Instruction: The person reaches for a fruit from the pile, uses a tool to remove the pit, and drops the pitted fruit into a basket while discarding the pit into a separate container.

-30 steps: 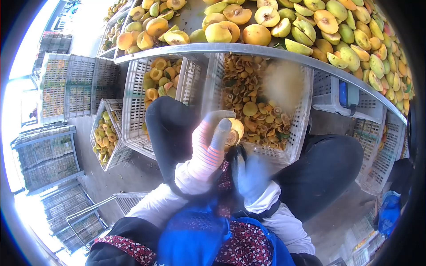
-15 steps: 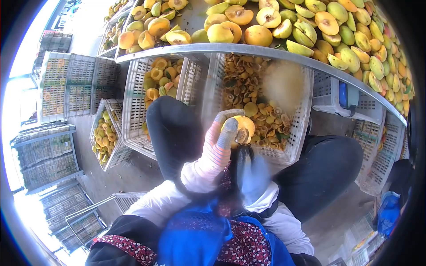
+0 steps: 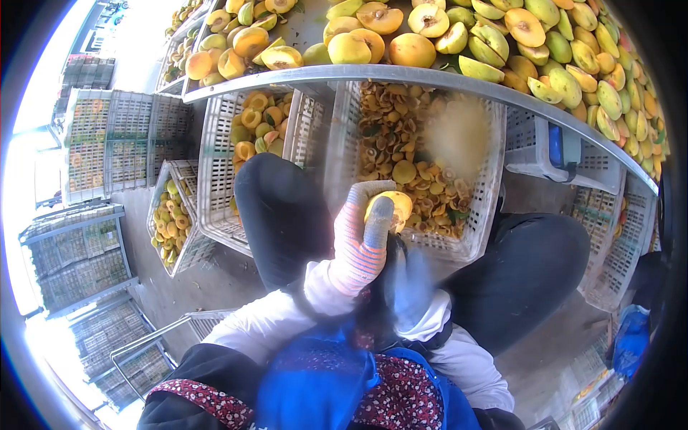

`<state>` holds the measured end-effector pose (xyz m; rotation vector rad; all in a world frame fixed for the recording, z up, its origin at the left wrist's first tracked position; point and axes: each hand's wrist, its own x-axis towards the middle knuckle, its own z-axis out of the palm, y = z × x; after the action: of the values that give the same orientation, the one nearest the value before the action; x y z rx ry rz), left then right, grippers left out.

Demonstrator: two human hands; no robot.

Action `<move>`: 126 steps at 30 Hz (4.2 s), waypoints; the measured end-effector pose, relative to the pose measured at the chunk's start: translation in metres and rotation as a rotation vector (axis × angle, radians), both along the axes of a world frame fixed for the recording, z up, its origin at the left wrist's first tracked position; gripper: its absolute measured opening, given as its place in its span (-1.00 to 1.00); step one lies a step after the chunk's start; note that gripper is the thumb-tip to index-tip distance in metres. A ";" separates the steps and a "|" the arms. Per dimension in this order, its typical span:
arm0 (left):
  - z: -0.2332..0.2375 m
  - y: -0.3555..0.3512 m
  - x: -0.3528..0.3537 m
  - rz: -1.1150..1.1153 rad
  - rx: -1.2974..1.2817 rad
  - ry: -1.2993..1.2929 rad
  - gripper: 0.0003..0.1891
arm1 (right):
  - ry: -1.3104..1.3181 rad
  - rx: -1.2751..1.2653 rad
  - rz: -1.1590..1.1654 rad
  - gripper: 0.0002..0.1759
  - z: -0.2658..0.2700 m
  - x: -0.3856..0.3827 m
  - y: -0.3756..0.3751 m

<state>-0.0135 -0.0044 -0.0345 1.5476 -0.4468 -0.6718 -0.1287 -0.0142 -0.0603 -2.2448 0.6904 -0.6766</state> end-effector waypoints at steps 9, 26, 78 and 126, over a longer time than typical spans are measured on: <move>0.009 -0.005 0.038 -0.369 0.098 -0.141 -0.76 | -0.364 2.411 0.063 -0.48 0.030 0.010 -0.027; -0.011 -0.002 0.026 -0.210 -0.142 0.699 -0.76 | -0.894 2.888 0.703 -0.46 0.009 0.018 -0.023; 0.003 -0.014 0.049 0.003 0.045 0.488 -0.60 | -0.199 1.616 -0.239 -0.60 0.024 0.027 -0.055; 0.053 0.085 0.235 0.060 1.010 -1.291 -0.64 | -0.431 2.435 0.186 -0.49 0.010 0.023 -0.030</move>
<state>0.2211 0.0805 0.0183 2.8648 -1.0888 0.3668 -0.1053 -0.0440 -0.0506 0.1227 0.4247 0.0891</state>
